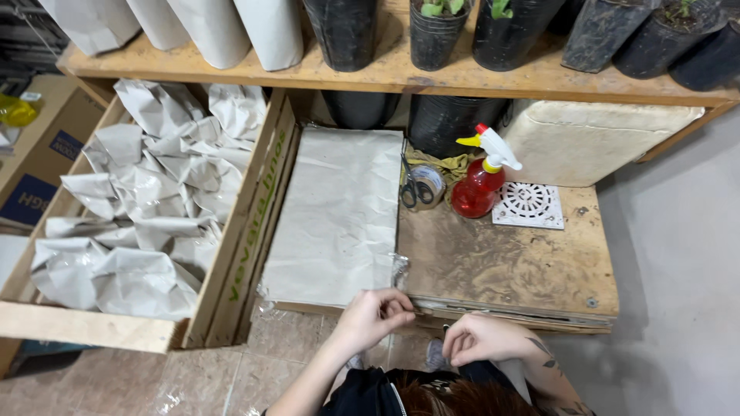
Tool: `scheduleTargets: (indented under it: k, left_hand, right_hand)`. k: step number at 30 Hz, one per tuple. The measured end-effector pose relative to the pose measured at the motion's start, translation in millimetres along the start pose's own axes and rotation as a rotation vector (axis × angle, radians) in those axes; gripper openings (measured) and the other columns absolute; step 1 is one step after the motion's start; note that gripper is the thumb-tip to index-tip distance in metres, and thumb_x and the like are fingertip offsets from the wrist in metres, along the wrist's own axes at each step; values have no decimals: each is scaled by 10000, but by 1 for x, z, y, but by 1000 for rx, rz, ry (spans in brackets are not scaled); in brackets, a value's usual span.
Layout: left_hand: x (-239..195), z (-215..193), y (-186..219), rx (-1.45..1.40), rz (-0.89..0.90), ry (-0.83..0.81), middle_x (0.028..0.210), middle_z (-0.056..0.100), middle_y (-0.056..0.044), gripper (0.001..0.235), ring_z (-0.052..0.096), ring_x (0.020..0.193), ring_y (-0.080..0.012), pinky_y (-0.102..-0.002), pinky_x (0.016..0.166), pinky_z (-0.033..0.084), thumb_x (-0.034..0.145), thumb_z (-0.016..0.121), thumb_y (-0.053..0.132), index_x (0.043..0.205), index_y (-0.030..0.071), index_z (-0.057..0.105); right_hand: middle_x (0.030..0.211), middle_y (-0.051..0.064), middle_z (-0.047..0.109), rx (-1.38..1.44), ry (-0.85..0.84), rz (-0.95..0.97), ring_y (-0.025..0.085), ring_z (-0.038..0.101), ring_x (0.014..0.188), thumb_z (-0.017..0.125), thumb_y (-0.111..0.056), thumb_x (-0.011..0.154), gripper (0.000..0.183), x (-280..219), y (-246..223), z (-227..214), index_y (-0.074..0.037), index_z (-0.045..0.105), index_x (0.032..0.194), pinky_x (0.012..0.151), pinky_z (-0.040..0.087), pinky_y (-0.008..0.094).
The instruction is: The person selects small potted plants from a shelf, places them into paper bags, and then folds the top of the bags to secure the plants.
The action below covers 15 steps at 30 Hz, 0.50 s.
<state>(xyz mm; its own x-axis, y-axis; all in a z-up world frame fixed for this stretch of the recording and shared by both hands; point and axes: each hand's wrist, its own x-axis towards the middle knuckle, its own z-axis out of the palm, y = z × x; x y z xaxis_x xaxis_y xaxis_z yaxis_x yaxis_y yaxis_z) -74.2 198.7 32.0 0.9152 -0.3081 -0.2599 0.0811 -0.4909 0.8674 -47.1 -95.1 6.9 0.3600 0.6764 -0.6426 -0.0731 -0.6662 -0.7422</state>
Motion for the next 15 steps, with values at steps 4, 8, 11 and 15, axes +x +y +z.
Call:
scheduleTargets:
  k: [4, 8, 11, 15]
  left_hand:
    - [-20, -32, -58, -403, 1, -197, 818, 825, 10, 91, 694, 712, -2, -161, 696, 533, 984, 894, 174, 1018, 117, 831]
    - [-34, -55, -102, -522, 53, -238, 828, 803, 1, 116, 695, 712, -17, -165, 694, 523, 995, 886, 151, 1050, 74, 819]
    - [-40, -70, -123, -678, 83, -302, 862, 805, -24, 113, 751, 762, -62, -176, 758, 594, 1023, 858, 133, 1078, 54, 798]
    - [-41, -87, -133, -714, 58, -376, 900, 812, -45, 130, 774, 809, -95, -203, 807, 620, 1039, 835, 151, 1116, 55, 790]
  right_hand:
    - [1017, -7, 887, -21, -94, -76, 52, 842, 961, 868, -283, 958, 235, 49, -33, 26, -174, 861, 1166, 881, 656, 199]
    - [1142, 16, 880, 102, -74, -85, 68, 834, 1036, 853, -227, 958, 374, 60, -86, 15, -110, 782, 1306, 920, 652, 213]
    - [1344, 19, 876, -100, 338, -220, 142, 882, 1108, 866, -211, 917, 507, 26, -160, -33, -222, 764, 1414, 930, 738, 250]
    - [1335, 99, 805, -153, 946, -484, 225, 846, 1112, 796, -127, 919, 573, -17, -259, -105, -112, 649, 1472, 927, 734, 307]
